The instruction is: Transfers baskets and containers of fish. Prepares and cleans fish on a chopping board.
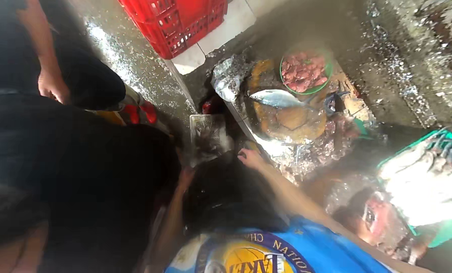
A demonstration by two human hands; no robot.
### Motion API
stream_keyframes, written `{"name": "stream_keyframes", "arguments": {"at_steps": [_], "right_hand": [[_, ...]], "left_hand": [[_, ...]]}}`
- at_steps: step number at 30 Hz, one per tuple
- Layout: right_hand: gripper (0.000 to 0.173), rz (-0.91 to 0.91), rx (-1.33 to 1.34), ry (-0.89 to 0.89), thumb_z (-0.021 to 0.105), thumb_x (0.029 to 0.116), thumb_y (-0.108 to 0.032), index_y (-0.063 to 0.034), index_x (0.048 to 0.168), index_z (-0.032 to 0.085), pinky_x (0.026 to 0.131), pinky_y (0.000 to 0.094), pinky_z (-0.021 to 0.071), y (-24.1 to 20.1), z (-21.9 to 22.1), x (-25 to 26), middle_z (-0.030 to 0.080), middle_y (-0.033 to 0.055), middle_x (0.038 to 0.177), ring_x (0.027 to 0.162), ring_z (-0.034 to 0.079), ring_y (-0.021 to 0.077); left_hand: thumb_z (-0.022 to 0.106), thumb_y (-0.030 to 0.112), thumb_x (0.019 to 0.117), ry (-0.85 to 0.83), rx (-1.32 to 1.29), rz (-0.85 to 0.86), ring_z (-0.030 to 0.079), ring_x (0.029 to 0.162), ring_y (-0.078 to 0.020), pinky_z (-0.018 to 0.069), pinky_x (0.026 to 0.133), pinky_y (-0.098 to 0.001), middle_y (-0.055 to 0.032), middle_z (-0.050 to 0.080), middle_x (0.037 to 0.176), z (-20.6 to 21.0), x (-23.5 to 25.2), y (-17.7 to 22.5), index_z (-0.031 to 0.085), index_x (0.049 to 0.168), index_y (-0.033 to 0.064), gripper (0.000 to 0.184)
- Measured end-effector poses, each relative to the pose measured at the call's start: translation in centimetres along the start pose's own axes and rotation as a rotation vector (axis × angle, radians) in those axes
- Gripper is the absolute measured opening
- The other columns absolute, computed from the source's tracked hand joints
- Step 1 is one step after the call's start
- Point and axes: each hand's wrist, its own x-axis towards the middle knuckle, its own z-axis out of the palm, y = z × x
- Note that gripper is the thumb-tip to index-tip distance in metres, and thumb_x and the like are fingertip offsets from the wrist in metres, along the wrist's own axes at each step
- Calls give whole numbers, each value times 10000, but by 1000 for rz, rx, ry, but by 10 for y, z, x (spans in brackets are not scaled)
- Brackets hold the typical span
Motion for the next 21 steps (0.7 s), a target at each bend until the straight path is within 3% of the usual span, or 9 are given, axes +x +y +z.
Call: {"name": "stream_keyframes", "arguments": {"at_steps": [4, 6, 8, 10, 13, 15, 17, 21], "right_hand": [[418, 48, 33, 51, 510, 1053, -410, -149, 1358, 628, 1026, 543, 519, -7, 31, -21, 726, 121, 1192, 1151, 682, 301], [401, 46, 47, 206, 481, 1056, -397, -169, 1340, 648, 1016, 532, 533, -13, 27, -35, 734, 99, 1193, 1145, 691, 281], [365, -8, 56, 498, 485, 1059, -356, -145, 1273, 693, 987, 501, 560, -8, 16, -52, 752, 89, 1151, 1088, 718, 263], [299, -144, 71, 890, 552, 1035, -294, -101, 1166, 740, 882, 468, 609, 9, 2, -58, 767, 92, 1040, 954, 745, 248], [277, -258, 46, 1276, 616, 1003, -256, -57, 1151, 739, 863, 437, 616, 44, -35, -59, 757, 110, 1027, 936, 738, 248], [325, -182, 31, 1328, 608, 1011, -280, -26, 1180, 719, 887, 460, 602, 65, -65, -55, 742, 153, 1055, 969, 730, 298], [385, -73, 30, 1223, 582, 1024, -314, -15, 1243, 683, 915, 535, 577, 85, -86, -53, 737, 195, 1113, 1016, 725, 367], [424, -20, -7, 1043, 558, 1032, -417, -103, 1296, 664, 897, 572, 573, 114, -99, -39, 736, 162, 1131, 1033, 720, 373]], "left_hand": [[636, 292, 1026, -97, 0, -8, 666, 1159, -324, 548, 1003, -490, -238, 645, 1300, -1, -14, -5, 541, 1406, -12, 495], [622, 308, 1033, -121, 21, 23, 659, 1184, -302, 534, 1028, -476, -217, 643, 1319, 0, -16, 3, 547, 1409, 8, 486], [605, 319, 1040, -142, 40, 64, 646, 1213, -282, 517, 1055, -473, -194, 641, 1336, 6, -17, 13, 567, 1397, 31, 461], [599, 333, 1039, -138, 41, 73, 657, 1195, -272, 522, 1044, -482, -175, 660, 1316, 17, -12, 22, 590, 1383, 56, 442], [593, 319, 1042, -110, 42, 73, 654, 1193, -294, 515, 1044, -501, -188, 657, 1310, 31, -15, 42, 588, 1385, 59, 430], [601, 294, 1040, -53, 9, 110, 662, 1176, -295, 527, 1033, -492, -197, 657, 1301, 38, -18, 60, 586, 1378, 39, 423], [590, 296, 1042, 18, -7, 144, 674, 1166, -262, 541, 1030, -463, -171, 670, 1296, 47, -25, 74, 598, 1371, 47, 413], [579, 294, 1044, 137, -10, 225, 687, 1127, -213, 556, 1005, -426, -131, 691, 1259, 53, -40, 104, 619, 1351, 77, 378]]}}
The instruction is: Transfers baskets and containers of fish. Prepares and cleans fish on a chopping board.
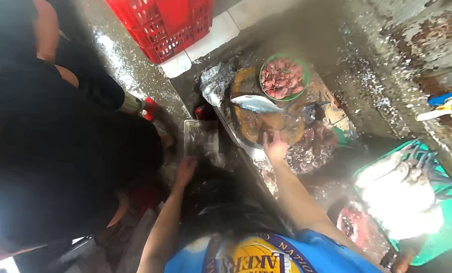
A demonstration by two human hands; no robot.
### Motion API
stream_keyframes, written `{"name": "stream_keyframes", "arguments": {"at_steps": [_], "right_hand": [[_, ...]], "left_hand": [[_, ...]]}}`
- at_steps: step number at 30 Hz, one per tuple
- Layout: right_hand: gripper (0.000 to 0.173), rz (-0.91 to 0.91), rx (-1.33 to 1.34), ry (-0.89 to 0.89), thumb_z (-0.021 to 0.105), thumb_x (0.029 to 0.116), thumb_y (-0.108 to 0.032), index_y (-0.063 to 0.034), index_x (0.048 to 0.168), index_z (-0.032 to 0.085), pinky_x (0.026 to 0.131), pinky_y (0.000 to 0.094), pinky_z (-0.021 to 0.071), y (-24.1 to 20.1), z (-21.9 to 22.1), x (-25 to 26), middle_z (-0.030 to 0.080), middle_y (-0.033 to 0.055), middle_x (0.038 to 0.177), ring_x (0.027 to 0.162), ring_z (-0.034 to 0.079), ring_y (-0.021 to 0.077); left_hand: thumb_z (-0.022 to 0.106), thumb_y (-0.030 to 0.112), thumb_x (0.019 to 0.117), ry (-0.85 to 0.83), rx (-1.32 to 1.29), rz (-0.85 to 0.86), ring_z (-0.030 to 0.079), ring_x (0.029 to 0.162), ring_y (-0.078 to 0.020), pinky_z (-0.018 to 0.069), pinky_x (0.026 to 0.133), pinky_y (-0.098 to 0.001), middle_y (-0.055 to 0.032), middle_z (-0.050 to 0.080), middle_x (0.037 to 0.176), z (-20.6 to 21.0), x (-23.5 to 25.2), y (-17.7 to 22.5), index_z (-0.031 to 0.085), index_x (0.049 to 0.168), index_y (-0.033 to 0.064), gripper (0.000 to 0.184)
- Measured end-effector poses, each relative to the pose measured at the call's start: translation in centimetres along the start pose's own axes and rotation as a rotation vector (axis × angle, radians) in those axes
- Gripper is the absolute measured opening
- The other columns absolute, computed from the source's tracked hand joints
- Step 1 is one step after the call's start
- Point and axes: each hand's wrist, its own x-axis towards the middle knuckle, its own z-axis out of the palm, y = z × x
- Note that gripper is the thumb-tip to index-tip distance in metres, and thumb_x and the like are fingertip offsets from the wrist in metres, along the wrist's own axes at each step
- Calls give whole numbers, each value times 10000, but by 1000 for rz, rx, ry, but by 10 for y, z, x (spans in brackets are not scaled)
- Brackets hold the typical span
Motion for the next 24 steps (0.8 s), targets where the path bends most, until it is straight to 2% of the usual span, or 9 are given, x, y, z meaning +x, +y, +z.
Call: {"name": "stream_keyframes", "arguments": {"at_steps": [5, 9, 12, 14, 17, 20, 24], "right_hand": [[434, 57, -72, -48, 522, 1023, -477, -166, 1284, 677, 804, 597, 570, -7, -2, 11, 749, 144, 1110, 974, 734, 376], [416, 45, -75, -32, 500, 1028, -478, -186, 1254, 691, 772, 594, 569, -7, -1, 13, 754, 141, 1094, 950, 739, 369], [463, 47, -100, -65, 448, 1039, -508, -188, 1293, 667, 788, 597, 570, -7, -2, 12, 745, 143, 1131, 977, 735, 377], [492, 21, -120, -12, 420, 1039, -538, -185, 1264, 679, 758, 578, 581, -5, 6, 11, 749, 129, 1130, 959, 742, 360], [510, 21, -120, 37, 401, 1041, -543, -176, 1240, 696, 776, 573, 580, -7, 12, 11, 744, 115, 1175, 1004, 737, 350], [526, 39, -156, 9, 374, 1046, -549, -188, 1267, 687, 816, 563, 581, -8, 8, 13, 742, 99, 1197, 1047, 731, 333], [500, -24, -135, 40, 412, 1043, -513, -162, 1249, 702, 781, 567, 577, -4, 9, 11, 745, 135, 1155, 1010, 733, 363]], "left_hand": [[555, 273, 1051, 87, 74, 80, 696, 1073, -214, 565, 968, -425, -134, 708, 1186, -16, -8, 47, 628, 1332, 65, 356], [540, 272, 1056, 155, 80, 70, 686, 1123, -250, 551, 1000, -456, -157, 692, 1245, -23, -5, 54, 608, 1367, 68, 378], [548, 302, 1054, 176, 135, 68, 679, 1143, -265, 543, 1019, -472, -168, 685, 1258, -18, -4, 42, 585, 1395, 64, 417], [553, 289, 1050, 193, 138, 79, 673, 1155, -267, 540, 1025, -460, -178, 678, 1265, -11, -8, 31, 576, 1400, 46, 427], [557, 266, 1044, 218, 98, 75, 676, 1150, -249, 549, 1020, -433, -172, 673, 1280, -15, -22, 19, 557, 1417, 49, 431], [569, 317, 1041, 256, 68, -14, 681, 1143, -242, 551, 1015, -453, -145, 685, 1266, -17, -42, -3, 545, 1434, 77, 461], [588, 301, 1040, 357, 15, -138, 683, 1163, -274, 550, 1021, -477, -162, 685, 1286, -9, -74, -39, 557, 1435, 64, 462]]}}
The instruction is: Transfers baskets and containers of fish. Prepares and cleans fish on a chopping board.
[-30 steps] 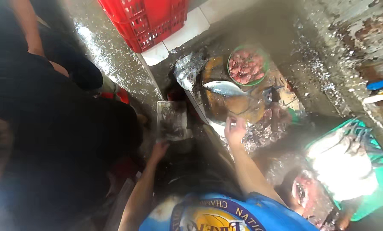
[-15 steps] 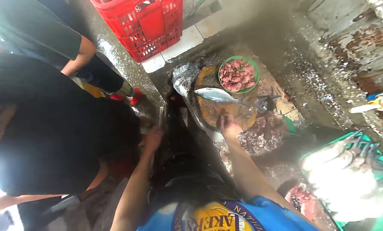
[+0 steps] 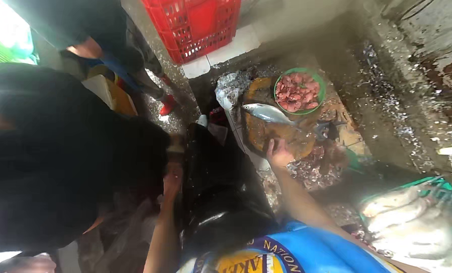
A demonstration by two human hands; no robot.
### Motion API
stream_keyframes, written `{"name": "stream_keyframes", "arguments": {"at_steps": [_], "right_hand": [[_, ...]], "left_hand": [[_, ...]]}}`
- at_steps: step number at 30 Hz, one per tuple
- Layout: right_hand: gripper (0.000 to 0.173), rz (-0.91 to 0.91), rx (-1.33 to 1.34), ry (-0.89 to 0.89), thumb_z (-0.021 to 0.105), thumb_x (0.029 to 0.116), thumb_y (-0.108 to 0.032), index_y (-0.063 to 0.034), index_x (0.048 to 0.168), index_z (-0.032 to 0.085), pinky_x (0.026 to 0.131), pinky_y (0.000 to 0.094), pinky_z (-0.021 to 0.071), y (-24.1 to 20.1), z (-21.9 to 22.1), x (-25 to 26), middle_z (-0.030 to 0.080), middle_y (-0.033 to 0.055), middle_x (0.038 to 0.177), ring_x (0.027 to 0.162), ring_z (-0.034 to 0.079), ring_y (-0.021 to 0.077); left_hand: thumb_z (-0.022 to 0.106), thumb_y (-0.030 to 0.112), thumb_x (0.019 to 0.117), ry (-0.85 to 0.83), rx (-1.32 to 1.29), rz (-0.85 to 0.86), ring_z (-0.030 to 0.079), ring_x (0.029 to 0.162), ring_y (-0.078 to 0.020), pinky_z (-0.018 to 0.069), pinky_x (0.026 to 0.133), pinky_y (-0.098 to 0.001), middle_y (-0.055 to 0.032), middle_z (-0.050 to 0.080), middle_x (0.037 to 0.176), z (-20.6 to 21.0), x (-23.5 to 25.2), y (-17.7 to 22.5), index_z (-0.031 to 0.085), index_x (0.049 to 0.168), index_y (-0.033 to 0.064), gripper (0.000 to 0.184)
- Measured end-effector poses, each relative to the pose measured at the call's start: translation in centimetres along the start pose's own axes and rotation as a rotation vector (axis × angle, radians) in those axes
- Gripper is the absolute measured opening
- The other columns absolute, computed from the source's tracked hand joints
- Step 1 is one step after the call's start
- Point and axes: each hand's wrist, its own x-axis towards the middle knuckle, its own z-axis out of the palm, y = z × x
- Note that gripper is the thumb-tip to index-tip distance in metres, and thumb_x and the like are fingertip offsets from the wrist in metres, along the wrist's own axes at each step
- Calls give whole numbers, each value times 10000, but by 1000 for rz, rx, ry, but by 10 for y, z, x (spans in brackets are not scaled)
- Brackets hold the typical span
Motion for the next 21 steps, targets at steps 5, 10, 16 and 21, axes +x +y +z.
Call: {"name": "stream_keyframes", "arguments": {"at_steps": [5, 10, 16, 21], "right_hand": [[480, -47, -19, 5, 392, 1049, -505, -193, 1234, 706, 760, 547, 582, 3, 0, 0, 752, 101, 1158, 989, 743, 325], [487, -57, -40, 28, 369, 1047, -504, -198, 1223, 704, 747, 542, 583, 0, 0, 0, 750, 88, 1166, 989, 744, 320], [475, -73, -57, 107, 344, 1063, -467, -196, 1197, 710, 709, 537, 576, 4, 10, -3, 761, 80, 1115, 935, 752, 303], [469, -40, -83, 77, 348, 1065, -452, -195, 1219, 709, 726, 564, 572, -2, 4, -2, 769, 95, 1095, 927, 754, 330]], "left_hand": [[578, 297, 1051, 19, -12, -76, 663, 1195, -323, 509, 1059, -510, -204, 668, 1305, 22, -7, -18, 561, 1425, 31, 459], [563, 303, 1058, -65, -18, -37, 670, 1177, -324, 531, 1028, -518, -206, 659, 1307, 8, 26, 2, 516, 1442, 36, 471], [608, 361, 1035, 59, -106, -107, 683, 1155, -283, 537, 1017, -489, -167, 678, 1293, -37, 18, -30, 468, 1496, 75, 560], [644, 264, 1021, 169, -202, -248, 722, 1035, -275, 584, 927, -482, -166, 715, 1197, -25, -14, -64, 520, 1448, 45, 496]]}}
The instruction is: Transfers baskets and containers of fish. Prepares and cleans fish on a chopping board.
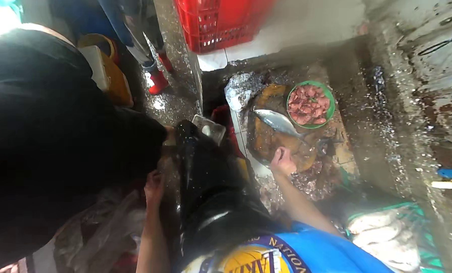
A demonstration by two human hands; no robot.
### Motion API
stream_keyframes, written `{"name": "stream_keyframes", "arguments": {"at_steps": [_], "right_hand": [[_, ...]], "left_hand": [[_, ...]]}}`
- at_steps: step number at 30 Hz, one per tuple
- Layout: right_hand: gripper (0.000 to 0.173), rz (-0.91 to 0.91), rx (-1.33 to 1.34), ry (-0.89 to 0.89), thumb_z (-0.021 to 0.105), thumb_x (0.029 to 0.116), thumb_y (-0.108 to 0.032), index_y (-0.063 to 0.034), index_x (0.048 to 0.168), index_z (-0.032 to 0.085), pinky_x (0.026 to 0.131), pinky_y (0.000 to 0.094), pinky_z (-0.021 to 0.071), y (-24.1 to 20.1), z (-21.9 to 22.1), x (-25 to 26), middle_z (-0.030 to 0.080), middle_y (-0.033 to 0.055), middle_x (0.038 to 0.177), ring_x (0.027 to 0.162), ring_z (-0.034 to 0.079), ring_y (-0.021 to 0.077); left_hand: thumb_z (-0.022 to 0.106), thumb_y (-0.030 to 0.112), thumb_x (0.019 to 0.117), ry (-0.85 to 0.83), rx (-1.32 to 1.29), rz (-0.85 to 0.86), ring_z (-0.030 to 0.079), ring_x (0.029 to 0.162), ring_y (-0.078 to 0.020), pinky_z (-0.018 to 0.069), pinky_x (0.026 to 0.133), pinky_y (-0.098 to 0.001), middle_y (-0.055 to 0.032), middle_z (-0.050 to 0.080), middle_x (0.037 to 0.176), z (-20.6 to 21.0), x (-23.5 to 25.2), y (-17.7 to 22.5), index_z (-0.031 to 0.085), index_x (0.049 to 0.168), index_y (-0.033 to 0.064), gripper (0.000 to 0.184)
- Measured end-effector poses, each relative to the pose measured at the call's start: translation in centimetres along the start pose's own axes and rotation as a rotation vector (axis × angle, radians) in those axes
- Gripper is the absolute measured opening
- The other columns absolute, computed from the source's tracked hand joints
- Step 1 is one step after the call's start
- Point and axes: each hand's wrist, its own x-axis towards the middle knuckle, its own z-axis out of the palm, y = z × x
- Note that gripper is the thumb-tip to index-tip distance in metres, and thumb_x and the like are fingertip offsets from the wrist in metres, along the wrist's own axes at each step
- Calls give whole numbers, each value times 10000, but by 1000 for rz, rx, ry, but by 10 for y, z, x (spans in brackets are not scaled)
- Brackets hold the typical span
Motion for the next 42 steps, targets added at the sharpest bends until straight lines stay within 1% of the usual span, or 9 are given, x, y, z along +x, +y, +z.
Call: {"name": "stream_keyframes", "arguments": {"at_steps": [6, 13, 24, 28, 31, 34, 35, 38, 42], "right_hand": [[476, 16, -5, -65, 338, 1069, -451, -186, 1236, 697, 739, 564, 570, -5, -7, 2, 765, 112, 1097, 937, 750, 345], [494, 65, 0, -161, 330, 1071, -456, -165, 1288, 665, 812, 586, 560, -11, -12, 7, 739, 138, 1186, 1019, 730, 370], [575, 219, -118, -249, 268, 1062, -530, -174, 1362, 605, 871, 601, 542, -33, -15, 13, 717, 154, 1241, 1072, 714, 389], [602, 261, -95, -263, 251, 1059, -540, -152, 1381, 580, 887, 641, 525, -36, -19, 11, 725, 205, 1164, 1041, 709, 440], [635, 289, -77, -278, 210, 1057, -567, -167, 1410, 554, 874, 658, 524, -37, -18, 12, 717, 210, 1181, 1046, 702, 454], [621, 294, -47, -267, 224, 1058, -570, -176, 1399, 563, 827, 671, 533, -36, -20, 14, 727, 209, 1138, 997, 711, 462], [613, 310, -34, -283, 232, 1061, -572, -183, 1398, 563, 827, 674, 535, -35, -22, 16, 729, 206, 1125, 994, 711, 464], [571, 357, 63, -283, 285, 1071, -567, -196, 1356, 614, 831, 665, 544, -28, -22, 22, 752, 193, 1029, 957, 722, 450], [443, 424, 327, 36, 435, 1081, -403, -62, 1199, 692, 850, 615, 564, 7, -32, 32, 746, 190, 971, 921, 731, 383]], "left_hand": [[594, 325, 1043, -176, 120, 19, 650, 1211, -333, 507, 1054, -521, -212, 646, 1337, 37, 9, 13, 537, 1448, 42, 498], [592, 275, 1035, -374, 91, 203, 695, 1124, -258, 563, 992, -454, -179, 671, 1292, 52, 50, 64, 558, 1398, 29, 440], [606, 285, 1041, -471, 101, 185, 674, 1166, -282, 544, 1022, -463, -204, 659, 1309, 25, 83, 15, 554, 1409, 2, 466], [504, 212, 1091, -554, 168, 52, 612, 1244, -347, 501, 1048, -464, -270, 584, 1388, 5, 65, 44, 495, 1440, -63, 444], [548, 186, 1067, -575, 167, 157, 630, 1211, -349, 522, 1030, -460, -279, 615, 1327, 16, 67, 41, 518, 1393, -86, 426], [596, 201, 1048, -658, 265, 291, 634, 1244, -301, 493, 1081, -432, -235, 635, 1351, 42, 69, 79, 541, 1393, -79, 447], [625, 225, 1021, -602, 223, 442, 699, 1118, -298, 563, 984, -426, -239, 694, 1234, 60, 72, 80, 610, 1309, -84, 423], [599, 250, 1040, -770, 254, 494, 701, 1111, -238, 568, 995, -426, -174, 691, 1253, 88, 81, 142, 582, 1376, 10, 413], [603, 211, 1023, -687, 222, 892, 724, 1000, -184, 603, 918, -404, -121, 732, 1134, 129, 80, 243, 645, 1304, 33, 335]]}}
